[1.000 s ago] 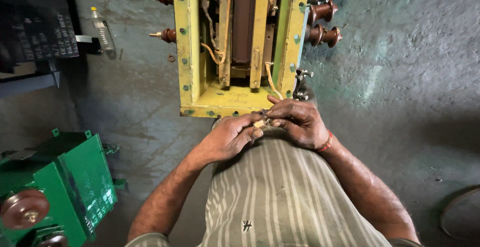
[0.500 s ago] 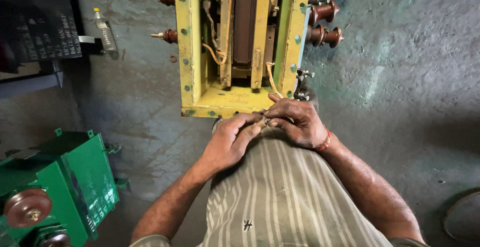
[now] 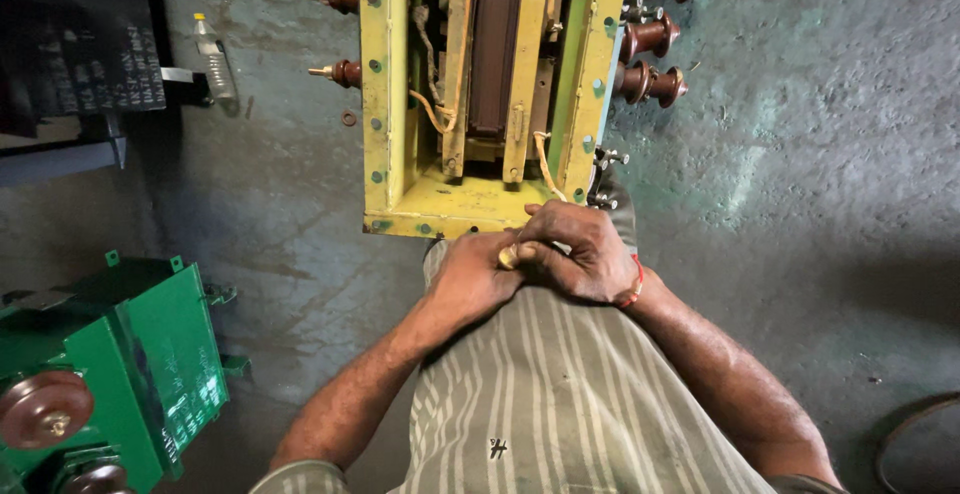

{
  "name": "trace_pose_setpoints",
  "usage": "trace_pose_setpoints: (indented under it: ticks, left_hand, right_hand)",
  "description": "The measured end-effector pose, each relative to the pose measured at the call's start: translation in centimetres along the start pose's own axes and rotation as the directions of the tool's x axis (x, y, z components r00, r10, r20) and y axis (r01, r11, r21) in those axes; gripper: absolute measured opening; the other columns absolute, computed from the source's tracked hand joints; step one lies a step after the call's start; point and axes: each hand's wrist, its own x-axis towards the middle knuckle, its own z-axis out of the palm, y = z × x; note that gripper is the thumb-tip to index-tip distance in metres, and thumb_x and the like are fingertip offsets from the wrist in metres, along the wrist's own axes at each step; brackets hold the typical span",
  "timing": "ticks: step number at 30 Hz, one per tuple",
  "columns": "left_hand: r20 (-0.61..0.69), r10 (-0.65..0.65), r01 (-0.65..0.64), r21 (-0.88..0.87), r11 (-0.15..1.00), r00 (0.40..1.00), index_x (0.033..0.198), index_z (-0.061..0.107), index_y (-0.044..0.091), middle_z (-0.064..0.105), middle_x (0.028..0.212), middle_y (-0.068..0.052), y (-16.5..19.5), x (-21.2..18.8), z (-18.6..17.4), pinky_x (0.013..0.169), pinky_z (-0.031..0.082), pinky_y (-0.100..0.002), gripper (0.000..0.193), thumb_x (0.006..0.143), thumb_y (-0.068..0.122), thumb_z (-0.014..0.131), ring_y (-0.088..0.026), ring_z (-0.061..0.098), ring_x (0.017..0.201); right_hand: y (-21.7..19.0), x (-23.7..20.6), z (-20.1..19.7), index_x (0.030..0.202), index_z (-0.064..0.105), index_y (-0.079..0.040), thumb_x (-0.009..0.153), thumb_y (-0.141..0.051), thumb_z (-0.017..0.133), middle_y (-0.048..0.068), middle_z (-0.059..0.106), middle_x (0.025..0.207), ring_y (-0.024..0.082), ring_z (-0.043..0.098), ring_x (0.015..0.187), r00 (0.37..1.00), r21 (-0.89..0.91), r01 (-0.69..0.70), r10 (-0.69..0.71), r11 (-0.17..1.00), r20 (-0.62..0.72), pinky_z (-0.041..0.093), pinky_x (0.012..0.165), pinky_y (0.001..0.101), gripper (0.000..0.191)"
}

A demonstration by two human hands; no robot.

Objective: The person kneels on a workshop floor beside a yellow transformer tank, fitting small brass fittings and insulator parts onto its terminals. They thread components by hand, use pliers to tighten parts, and reposition around the tank to work on different sides.

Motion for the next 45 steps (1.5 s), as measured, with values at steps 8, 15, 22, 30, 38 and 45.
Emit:
trace_pose_setpoints:
  ticks: [8,15,22,30,38,45]
  left_hand:
    - [-0.154,0.088,-0.119,-0.209,0.971,0.984,0.118,0.066,0.001,0.074,0.110,-0.014,-0.8,-2.1,-1.6,0.086,0.059,-0.039,0.049,0.089,0.037,0.080,-0.026,0.073,0.099]
    - [-0.021,-0.065,0.061,-0.139,0.988,0.998,0.110,0.063,0.001,0.072,0.101,-0.017,-0.5,-0.2,0.0,0.082,0.055,-0.039,0.042,0.076,0.016,0.083,-0.027,0.068,0.095]
    - [-0.116,-0.056,0.042,-0.124,0.991,0.992,0.107,0.065,0.005,0.078,0.102,-0.014,-1.1,-1.3,-2.1,0.085,0.062,-0.034,0.035,0.085,0.028,0.078,-0.020,0.078,0.093]
    - [0.054,-0.025,0.033,-0.146,0.989,0.998,0.116,0.061,0.002,0.074,0.100,-0.019,-0.2,0.1,-1.2,0.082,0.054,-0.039,0.042,0.085,0.025,0.076,-0.027,0.072,0.094]
    - [-0.185,-0.084,0.052,-0.171,0.984,0.979,0.095,0.064,0.001,0.075,0.082,-0.017,-1.3,0.6,-0.6,0.069,0.059,-0.043,0.031,0.074,0.017,0.080,-0.033,0.075,0.076]
    - [-0.143,0.149,-0.165,-0.104,0.981,0.978,0.118,0.060,0.001,0.073,0.097,-0.022,-1.1,0.7,-0.1,0.078,0.056,-0.048,0.039,0.085,0.016,0.075,-0.042,0.073,0.093]
  right_hand:
    - [0.5,0.2,0.4,0.096,0.071,-0.008,0.099,-0.015,0.074,0.005,0.073,0.090,0.022,0.072,0.083,0.987,0.004,0.022,-0.021,1.000,-0.162,0.058,0.084,0.0378,0.009]
    - [0.2,0.6,0.7,0.092,0.073,-0.005,0.093,-0.014,0.075,0.009,0.072,0.087,0.022,0.071,0.079,0.997,-0.048,-0.012,0.008,0.999,-0.071,0.056,0.070,0.0344,0.010]
    - [0.3,1.2,0.5,0.091,0.073,-0.005,0.092,-0.013,0.075,0.009,0.072,0.086,0.021,0.071,0.076,0.988,-0.012,-0.094,0.092,0.996,-0.127,0.056,0.069,0.0327,0.009]
    - [-0.6,1.9,0.5,0.088,0.074,-0.007,0.093,-0.013,0.074,0.007,0.072,0.082,0.021,0.070,0.073,0.992,-0.053,-0.100,0.096,0.994,-0.084,0.055,0.067,0.0332,0.008]
    - [-0.3,2.1,0.9,0.090,0.072,-0.005,0.095,-0.017,0.074,0.009,0.069,0.083,0.024,0.070,0.079,0.991,-0.118,0.000,-0.015,0.993,-0.130,0.058,0.092,0.0400,0.013]
    - [-0.8,2.0,0.7,0.088,0.075,-0.006,0.094,-0.018,0.073,0.009,0.071,0.082,0.025,0.069,0.075,0.995,-0.114,-0.047,0.037,0.992,-0.092,0.055,0.070,0.0356,0.013]
